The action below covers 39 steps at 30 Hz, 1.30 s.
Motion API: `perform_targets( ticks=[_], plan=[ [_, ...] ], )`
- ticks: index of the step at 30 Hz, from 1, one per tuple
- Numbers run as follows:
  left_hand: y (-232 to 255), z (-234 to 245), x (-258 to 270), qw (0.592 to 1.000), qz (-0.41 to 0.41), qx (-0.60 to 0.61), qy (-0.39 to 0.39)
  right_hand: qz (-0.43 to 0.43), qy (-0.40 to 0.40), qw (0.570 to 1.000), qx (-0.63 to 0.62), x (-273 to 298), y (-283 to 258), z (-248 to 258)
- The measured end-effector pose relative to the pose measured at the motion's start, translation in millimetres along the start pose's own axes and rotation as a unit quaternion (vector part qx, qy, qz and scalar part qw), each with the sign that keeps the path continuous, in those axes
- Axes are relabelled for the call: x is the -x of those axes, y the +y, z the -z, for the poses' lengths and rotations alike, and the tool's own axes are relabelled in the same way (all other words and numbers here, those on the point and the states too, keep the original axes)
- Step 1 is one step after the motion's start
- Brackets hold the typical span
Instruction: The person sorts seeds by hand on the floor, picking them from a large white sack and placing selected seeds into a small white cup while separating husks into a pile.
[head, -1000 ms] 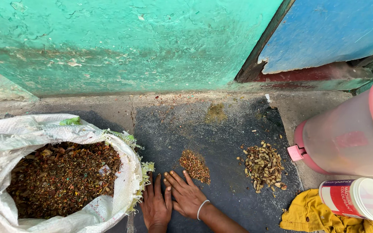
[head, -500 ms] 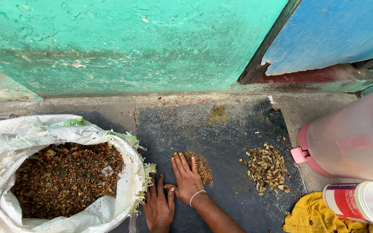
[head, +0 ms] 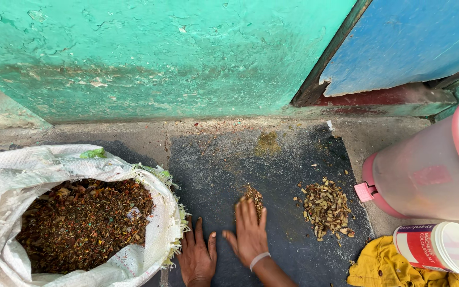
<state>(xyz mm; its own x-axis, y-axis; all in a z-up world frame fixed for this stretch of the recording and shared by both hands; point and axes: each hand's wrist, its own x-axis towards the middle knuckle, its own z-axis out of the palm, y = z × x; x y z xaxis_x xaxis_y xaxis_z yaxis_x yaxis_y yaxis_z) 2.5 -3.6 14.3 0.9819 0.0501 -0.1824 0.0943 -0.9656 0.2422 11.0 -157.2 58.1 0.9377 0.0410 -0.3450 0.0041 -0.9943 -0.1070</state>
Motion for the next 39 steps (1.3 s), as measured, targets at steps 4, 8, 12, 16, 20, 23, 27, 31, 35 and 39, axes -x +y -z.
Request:
perform_targets(
  ticks=[4,8,12,16,20,23,27,31,35,39],
  plan=[
    [0.1,3.1,-0.5,0.999,0.008,0.017,-0.031,0.209,-0.091,0.972,-0.057,45.7,0.2,-24.5],
    [0.3,6.9,0.4,1.0,0.003,0.014,-0.019,0.214,-0.074,0.974,-0.016,37.2,7.5,-19.9],
    [2.3,11.9,0.5,0.999,0.003,-0.007,-0.034,0.17,-0.077,0.982,0.021,4.1,24.2,0.7],
    [5.5,16.4,-2.3,0.994,0.029,-0.007,-0.109,0.173,0.116,0.976,0.062,-28.9,47.0,-9.3],
    [6.0,13.5,-3.4,0.995,0.025,-0.009,-0.097,0.14,0.214,0.967,0.015,-50.1,66.5,-16.3],
    [6.2,9.9,-4.2,0.995,0.023,-0.025,-0.094,0.088,0.216,0.972,-0.024,-59.1,72.1,-17.3],
    [6.3,8.9,-4.1,0.993,0.026,-0.04,-0.109,0.077,0.293,0.953,-0.024,-71.4,76.5,-23.5],
    [6.5,9.6,-4.9,0.993,0.029,-0.019,-0.112,0.108,0.336,0.935,-0.025,-76.8,81.1,-29.2],
    [6.5,12.4,-6.0,0.991,0.032,-0.028,-0.125,0.106,0.268,0.957,-0.02,-83.0,83.9,-27.9],
    [7.6,13.0,-6.4,0.992,0.029,-0.033,-0.121,0.079,0.249,0.965,-0.039,-82.2,85.0,-21.8]
  ],
)
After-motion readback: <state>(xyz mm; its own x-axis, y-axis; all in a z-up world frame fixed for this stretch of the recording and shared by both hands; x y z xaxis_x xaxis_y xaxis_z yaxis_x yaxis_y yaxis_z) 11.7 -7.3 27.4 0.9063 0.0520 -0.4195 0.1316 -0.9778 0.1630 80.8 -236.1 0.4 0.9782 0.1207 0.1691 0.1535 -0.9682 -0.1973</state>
